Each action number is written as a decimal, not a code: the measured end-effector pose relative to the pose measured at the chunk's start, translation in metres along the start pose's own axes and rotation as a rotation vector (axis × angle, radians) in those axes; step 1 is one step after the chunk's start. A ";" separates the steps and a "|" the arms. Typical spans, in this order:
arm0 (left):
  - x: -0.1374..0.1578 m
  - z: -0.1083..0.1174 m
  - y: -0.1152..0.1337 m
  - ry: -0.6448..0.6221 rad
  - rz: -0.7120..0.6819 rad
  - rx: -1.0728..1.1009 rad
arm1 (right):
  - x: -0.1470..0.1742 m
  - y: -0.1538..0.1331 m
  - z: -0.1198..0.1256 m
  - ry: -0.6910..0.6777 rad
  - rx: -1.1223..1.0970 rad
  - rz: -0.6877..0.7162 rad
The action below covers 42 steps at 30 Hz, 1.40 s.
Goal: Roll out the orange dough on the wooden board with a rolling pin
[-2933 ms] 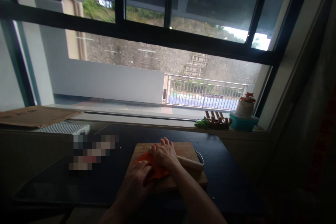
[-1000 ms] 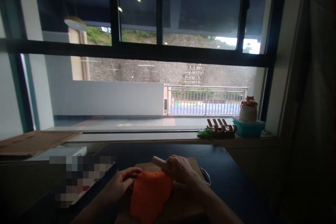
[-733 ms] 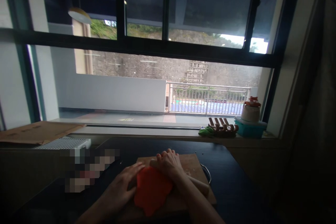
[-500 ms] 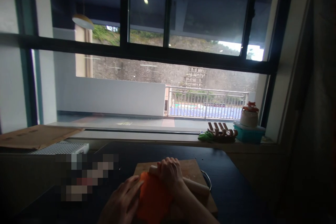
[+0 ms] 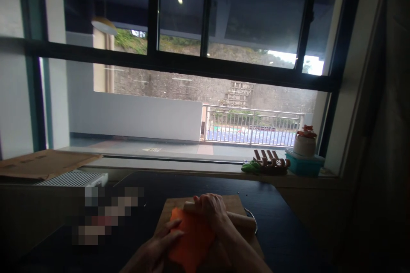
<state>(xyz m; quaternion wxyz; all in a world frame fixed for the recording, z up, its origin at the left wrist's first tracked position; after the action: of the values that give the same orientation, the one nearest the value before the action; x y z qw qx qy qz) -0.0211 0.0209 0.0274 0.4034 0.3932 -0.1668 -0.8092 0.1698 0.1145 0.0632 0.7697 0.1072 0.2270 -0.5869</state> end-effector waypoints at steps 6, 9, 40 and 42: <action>-0.014 0.005 0.014 0.069 0.239 -0.233 | -0.013 0.004 0.012 0.022 0.022 -0.053; -0.019 0.003 0.027 0.049 0.143 -0.033 | -0.016 -0.001 0.023 0.035 0.033 0.061; -0.002 0.024 0.028 -0.052 0.099 0.248 | 0.001 -0.014 0.026 -0.130 0.033 0.257; 0.004 0.028 0.018 -0.040 0.099 0.251 | 0.006 -0.016 0.019 -0.137 0.040 0.276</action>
<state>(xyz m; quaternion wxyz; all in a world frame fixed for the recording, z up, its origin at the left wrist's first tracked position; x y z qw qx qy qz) -0.0350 0.0051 0.0540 0.3872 0.4156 -0.2940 -0.7687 0.1605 0.0966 0.0784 0.8545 0.1127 0.1453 -0.4858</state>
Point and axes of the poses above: each hand's wrist, its own x-axis away from the middle knuckle, its own z-axis out of the back of the hand, y = z × x, the point moved 2 cm from there along -x, towards the middle knuckle, and after that the axes turned 3 degrees about y, right-handed, at the moved point
